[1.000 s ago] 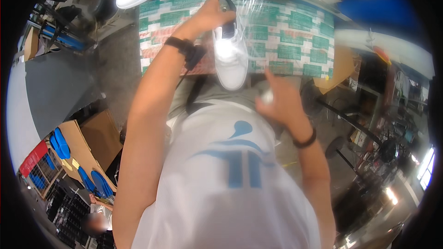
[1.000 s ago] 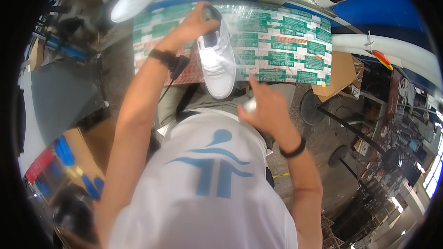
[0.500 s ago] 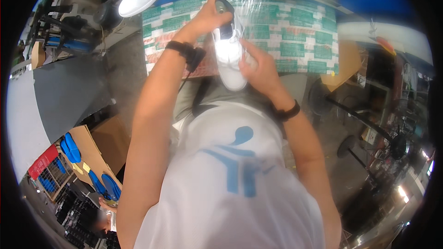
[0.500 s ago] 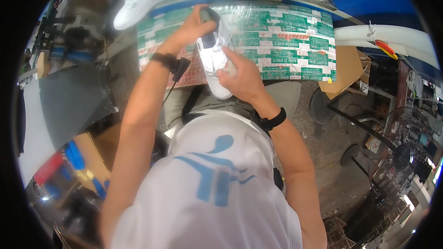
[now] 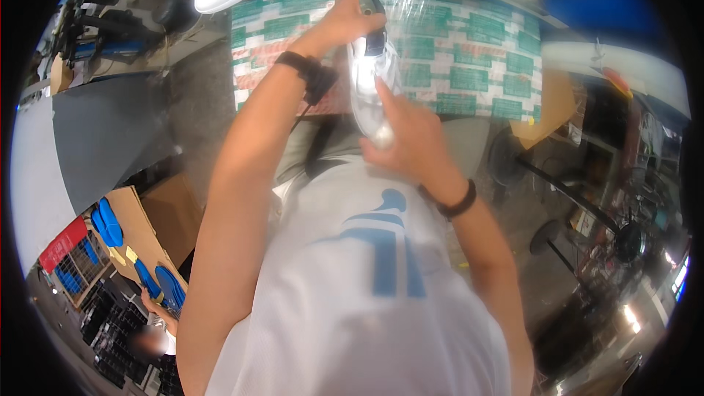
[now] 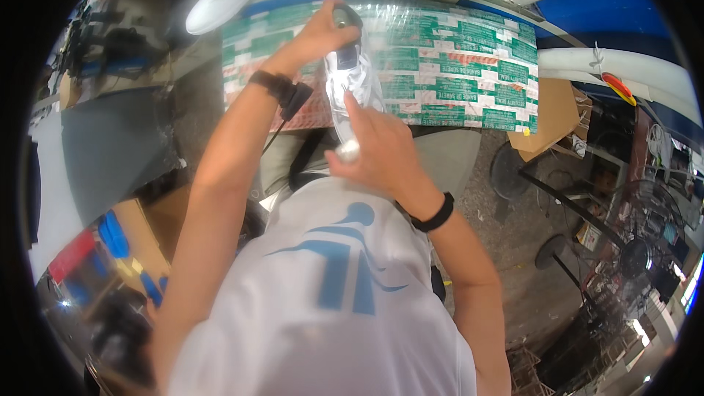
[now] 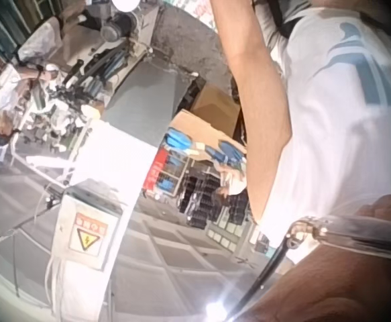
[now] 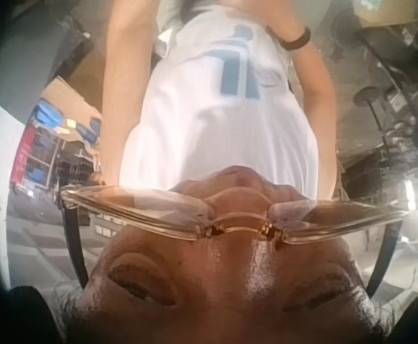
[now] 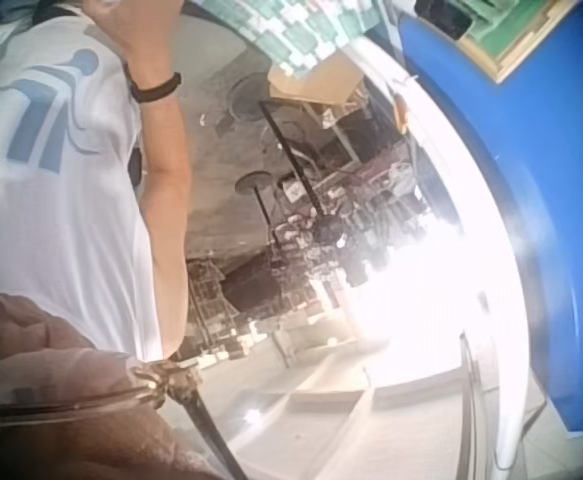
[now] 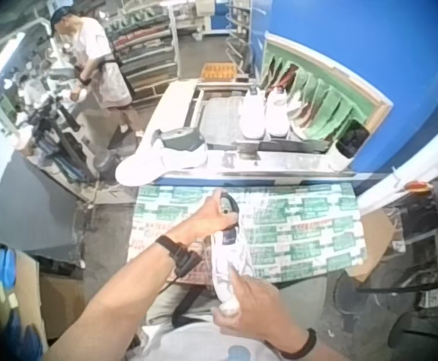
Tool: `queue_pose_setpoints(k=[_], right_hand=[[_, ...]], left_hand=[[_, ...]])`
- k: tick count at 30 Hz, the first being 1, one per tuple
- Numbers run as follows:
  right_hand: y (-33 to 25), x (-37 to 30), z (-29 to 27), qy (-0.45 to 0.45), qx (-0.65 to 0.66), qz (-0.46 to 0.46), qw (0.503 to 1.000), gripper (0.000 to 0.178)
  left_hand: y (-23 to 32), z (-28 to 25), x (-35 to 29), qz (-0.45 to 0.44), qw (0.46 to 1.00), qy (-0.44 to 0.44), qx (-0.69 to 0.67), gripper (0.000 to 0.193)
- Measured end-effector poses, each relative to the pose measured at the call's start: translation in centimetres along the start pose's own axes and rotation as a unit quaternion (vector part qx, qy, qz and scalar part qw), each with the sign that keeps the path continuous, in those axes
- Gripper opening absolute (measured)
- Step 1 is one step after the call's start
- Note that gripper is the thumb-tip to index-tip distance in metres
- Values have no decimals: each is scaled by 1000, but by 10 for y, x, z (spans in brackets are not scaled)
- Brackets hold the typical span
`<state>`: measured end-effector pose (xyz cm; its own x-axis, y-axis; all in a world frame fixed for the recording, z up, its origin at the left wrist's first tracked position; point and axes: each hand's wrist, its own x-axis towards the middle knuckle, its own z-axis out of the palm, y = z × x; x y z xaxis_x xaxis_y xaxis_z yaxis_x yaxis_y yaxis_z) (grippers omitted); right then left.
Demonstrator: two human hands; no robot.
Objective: Apply adhesive and assemble shoe components on a production line.
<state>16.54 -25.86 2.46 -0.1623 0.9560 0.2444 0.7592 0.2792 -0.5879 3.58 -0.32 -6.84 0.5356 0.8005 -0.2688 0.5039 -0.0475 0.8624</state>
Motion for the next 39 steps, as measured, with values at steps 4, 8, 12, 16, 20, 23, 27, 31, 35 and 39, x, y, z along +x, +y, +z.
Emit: queue_pose_setpoints(k=[4, 8, 12, 16, 20, 23, 27, 31, 35, 39], right_hand=[[22, 17, 32, 19, -28, 17, 999, 98], [12, 18, 46, 8, 19, 36, 999, 96], [0, 14, 45, 11, 89, 89, 992, 91], [16, -40, -2, -52, 160, 112, 979, 89], [18, -18, -12, -27, 79, 37, 996, 91], [19, 9, 8, -22, -48, 31, 998, 93], [33, -1, 14, -40, -83, 56, 994, 94], [12, -33, -11, -71, -1, 76, 995, 96], [18, -26, -6, -4, 37, 36, 999, 98], [15, 0, 9, -8, -3, 54, 999, 95]], left_hand=[[5, 6, 1, 0, 999, -11, -36, 104], [4, 7, -1, 5, 1000, 12, -14, 105], [1, 6, 2, -10, 1000, 5, -18, 106], [-4, 7, 6, 17, 1000, 19, 5, 93], [4, 9, -2, 15, 999, 36, 4, 75], [1, 11, 1, 23, 999, 23, -19, 75], [5, 10, -2, 10, 1000, 17, -19, 79], [5, 2, -2, 0, 1000, 8, 1, 90], [13, 6, 0, -3, 1000, -6, -11, 87], [6, 7, 3, 23, 1000, 20, -4, 89]])
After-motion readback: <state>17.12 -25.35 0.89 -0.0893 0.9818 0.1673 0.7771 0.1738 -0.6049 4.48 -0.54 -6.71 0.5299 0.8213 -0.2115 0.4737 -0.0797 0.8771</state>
